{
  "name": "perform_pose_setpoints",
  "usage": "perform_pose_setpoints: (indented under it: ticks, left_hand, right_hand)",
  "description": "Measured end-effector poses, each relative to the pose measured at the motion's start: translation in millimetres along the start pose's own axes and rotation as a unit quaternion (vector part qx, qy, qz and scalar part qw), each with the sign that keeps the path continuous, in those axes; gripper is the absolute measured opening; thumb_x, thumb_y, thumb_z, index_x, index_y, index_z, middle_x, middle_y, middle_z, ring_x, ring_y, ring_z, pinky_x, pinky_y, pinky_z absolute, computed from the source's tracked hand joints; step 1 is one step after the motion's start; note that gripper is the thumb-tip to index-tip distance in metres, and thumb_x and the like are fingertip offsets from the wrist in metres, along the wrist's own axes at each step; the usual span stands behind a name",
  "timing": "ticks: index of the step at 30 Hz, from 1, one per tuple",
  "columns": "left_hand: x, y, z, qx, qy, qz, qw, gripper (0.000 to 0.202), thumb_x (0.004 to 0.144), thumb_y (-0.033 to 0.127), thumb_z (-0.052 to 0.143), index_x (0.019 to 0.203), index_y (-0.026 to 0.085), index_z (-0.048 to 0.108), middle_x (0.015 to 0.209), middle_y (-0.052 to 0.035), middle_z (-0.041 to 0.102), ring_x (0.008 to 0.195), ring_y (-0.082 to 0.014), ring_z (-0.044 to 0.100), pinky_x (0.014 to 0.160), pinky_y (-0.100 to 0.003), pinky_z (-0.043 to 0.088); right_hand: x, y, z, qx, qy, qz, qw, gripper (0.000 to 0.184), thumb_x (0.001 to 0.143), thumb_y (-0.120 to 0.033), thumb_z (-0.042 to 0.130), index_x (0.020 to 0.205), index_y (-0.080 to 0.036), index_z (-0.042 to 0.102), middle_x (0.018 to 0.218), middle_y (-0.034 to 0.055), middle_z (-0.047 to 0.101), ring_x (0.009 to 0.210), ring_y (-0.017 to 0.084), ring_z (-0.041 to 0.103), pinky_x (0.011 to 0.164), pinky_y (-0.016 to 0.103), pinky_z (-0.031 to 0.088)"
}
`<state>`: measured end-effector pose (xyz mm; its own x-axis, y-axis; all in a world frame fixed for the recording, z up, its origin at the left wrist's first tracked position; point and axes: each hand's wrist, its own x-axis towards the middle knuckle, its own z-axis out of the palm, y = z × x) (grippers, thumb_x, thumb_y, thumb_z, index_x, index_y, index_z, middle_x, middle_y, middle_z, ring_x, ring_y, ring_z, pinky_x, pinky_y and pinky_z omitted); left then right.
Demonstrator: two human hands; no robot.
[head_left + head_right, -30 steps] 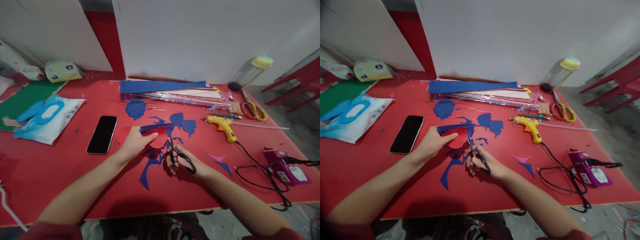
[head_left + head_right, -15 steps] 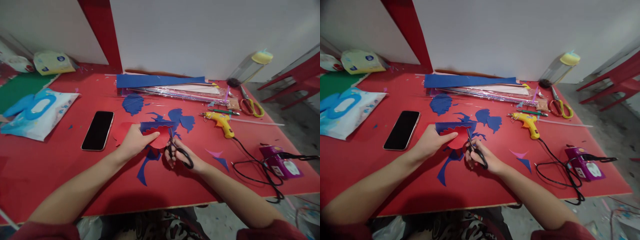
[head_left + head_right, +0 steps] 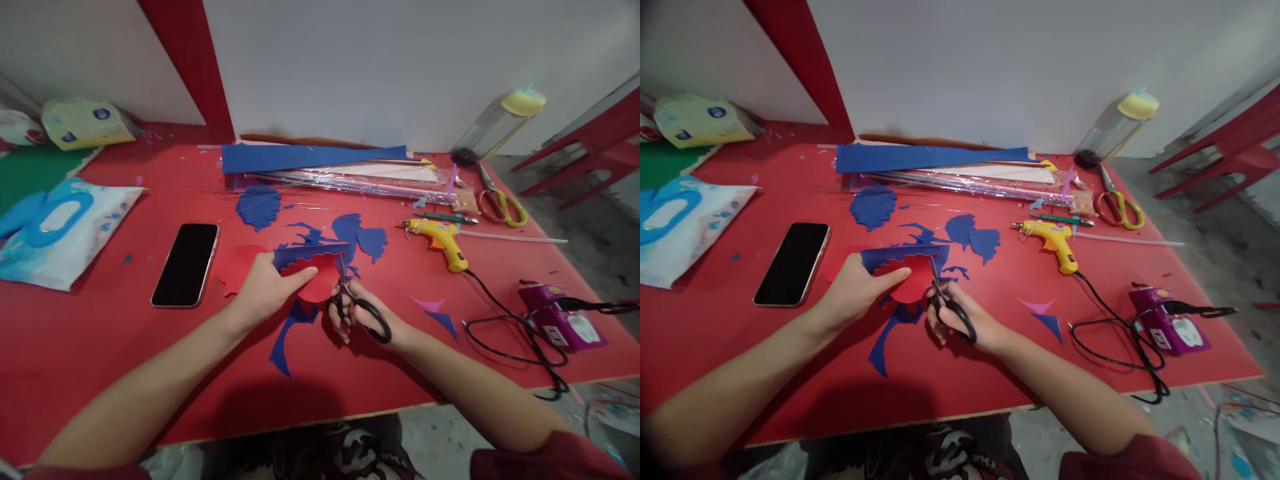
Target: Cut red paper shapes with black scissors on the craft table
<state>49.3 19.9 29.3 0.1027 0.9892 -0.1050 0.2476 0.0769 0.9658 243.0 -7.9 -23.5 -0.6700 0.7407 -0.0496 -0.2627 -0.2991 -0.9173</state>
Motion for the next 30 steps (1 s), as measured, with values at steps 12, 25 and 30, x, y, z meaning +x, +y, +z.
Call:
perform_pose_setpoints:
  ticks: [12,25,30]
  left_hand:
    - [-1,-1,-0.3,0.017,0.005,0.035,0.999,0.021,0.071,0.032,0.068,0.083,0.015,0.070,0.086,-0.0048,0.074,0.080,-0.0215,0.068,0.077,-0.032,0.053]
    - [-3,0,1.0,0.004,0.015,0.014,1.000,0.018,0.069,0.030,0.069,0.077,0.015,0.069,0.083,-0.0047,0.074,0.077,-0.0211,0.068,0.072,-0.030,0.054]
    - [-4,2,2.5,0.002,0.022,0.014,1.000,0.018,0.069,0.030,0.069,0.079,0.015,0.069,0.085,-0.0046,0.074,0.079,-0.0217,0.068,0.074,-0.030,0.054]
  right_hand:
    - [-2,-1,0,-0.002,-0.009,-0.015,1.000,0.041,0.082,-0.056,0.053,0.099,-0.021,0.040,0.067,-0.0043,0.049,0.050,0.009,0.048,0.048,0.024,0.040]
    - [-2,-12,5,-0.008,-0.010,-0.012,1.000,0.042,0.081,-0.057,0.053,0.094,-0.021,0.038,0.066,-0.0054,0.044,0.047,0.007,0.045,0.045,0.023,0.040]
    - [-2,-13,6,-0.002,-0.008,0.001,1.000,0.043,0.080,-0.059,0.053,0.094,-0.022,0.037,0.065,-0.0062,0.044,0.045,0.006,0.042,0.042,0.021,0.038]
